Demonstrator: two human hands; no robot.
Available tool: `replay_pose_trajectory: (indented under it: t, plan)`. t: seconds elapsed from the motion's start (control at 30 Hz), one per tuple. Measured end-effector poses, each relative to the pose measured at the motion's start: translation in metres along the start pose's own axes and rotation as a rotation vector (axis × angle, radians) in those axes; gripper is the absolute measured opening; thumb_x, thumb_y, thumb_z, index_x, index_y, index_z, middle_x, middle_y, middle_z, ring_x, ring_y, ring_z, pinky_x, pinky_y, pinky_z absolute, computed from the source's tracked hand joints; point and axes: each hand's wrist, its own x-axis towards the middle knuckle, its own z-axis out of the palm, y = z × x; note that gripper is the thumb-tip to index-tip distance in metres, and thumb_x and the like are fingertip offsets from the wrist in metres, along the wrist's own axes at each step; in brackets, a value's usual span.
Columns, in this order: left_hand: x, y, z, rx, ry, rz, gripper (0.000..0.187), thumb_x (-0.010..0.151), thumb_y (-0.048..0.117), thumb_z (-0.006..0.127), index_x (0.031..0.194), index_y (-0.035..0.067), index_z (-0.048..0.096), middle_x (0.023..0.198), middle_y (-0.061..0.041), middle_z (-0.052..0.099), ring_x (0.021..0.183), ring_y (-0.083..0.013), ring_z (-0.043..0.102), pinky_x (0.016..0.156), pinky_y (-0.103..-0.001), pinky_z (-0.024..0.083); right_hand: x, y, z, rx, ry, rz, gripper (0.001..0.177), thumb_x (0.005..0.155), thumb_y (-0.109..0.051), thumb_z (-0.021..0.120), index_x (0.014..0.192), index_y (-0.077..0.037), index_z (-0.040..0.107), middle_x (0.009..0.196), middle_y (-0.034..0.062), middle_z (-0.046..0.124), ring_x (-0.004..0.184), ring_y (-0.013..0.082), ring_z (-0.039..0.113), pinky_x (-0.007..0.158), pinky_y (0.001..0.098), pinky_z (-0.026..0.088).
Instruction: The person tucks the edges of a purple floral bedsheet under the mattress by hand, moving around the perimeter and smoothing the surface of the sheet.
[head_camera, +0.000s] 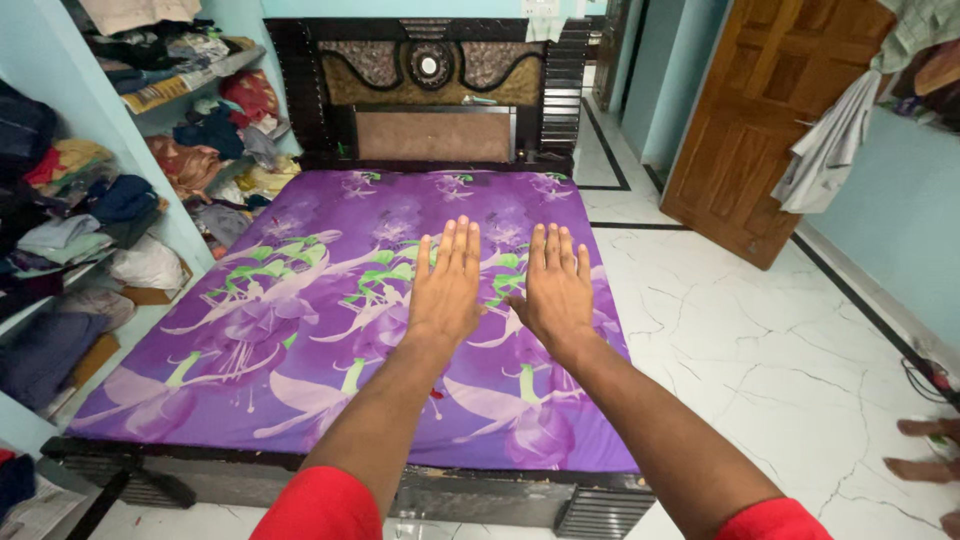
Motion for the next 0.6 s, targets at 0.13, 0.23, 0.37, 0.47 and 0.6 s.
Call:
replay_pose_trajectory:
  t: [0.13,0.23,0.37,0.47,0.6]
  plan:
    - [0.009,0.003,0.0,0.035,-0.043,0.001,0.125,0.075,0.051,0.084,0.162,0.001,0.008,0.17,-0.014,0.014,0.157,-0.0252,0.012,0.126,-0.049,0.012,0.007,0.006,0.003,0.004,0.008,-0.011,0.116,0.072,-0.049,0.087,0.155,0.004,0.025,0.16,0.0253,0.033,0.152,0.0364,0.025,0.121,0.0527,0.022]
    - [0.012,0.004,0.002,0.05,-0.017,-0.031,0.123,0.076,0.05,0.084,0.161,0.002,0.009,0.169,-0.013,0.015,0.156,-0.0257,0.012,0.124,-0.05,0.013,0.012,0.008,0.006,-0.002,-0.012,-0.013,0.116,0.073,-0.049,0.086,0.155,0.003,0.024,0.16,0.0245,0.033,0.152,0.0354,0.025,0.122,0.0522,0.021]
    - [0.009,0.001,0.009,0.058,-0.052,-0.014,0.123,0.076,0.05,0.084,0.162,0.001,0.009,0.17,-0.014,0.014,0.157,-0.0258,0.012,0.125,-0.049,0.013,0.013,0.004,0.012,0.019,-0.075,0.022,0.116,0.073,-0.049,0.086,0.156,0.002,0.022,0.162,0.0214,0.03,0.153,0.0333,0.023,0.122,0.0512,0.021]
    - [0.014,-0.005,0.019,0.052,-0.049,-0.009,0.123,0.076,0.05,0.083,0.161,0.001,0.009,0.17,-0.014,0.014,0.157,-0.0262,0.012,0.125,-0.049,0.013,0.014,-0.001,0.021,0.009,-0.081,0.019,0.116,0.074,-0.049,0.085,0.156,0.001,0.022,0.163,0.0206,0.029,0.154,0.033,0.022,0.123,0.0513,0.02]
    - [0.014,-0.013,0.038,0.039,-0.056,-0.016,0.122,0.079,0.052,0.081,0.162,0.001,0.007,0.17,-0.015,0.013,0.158,-0.0273,0.011,0.127,-0.05,0.012,0.014,-0.007,0.039,-0.01,-0.123,0.014,0.114,0.077,-0.049,0.084,0.156,0.002,0.021,0.162,0.0214,0.029,0.153,0.0337,0.021,0.123,0.0523,0.02]
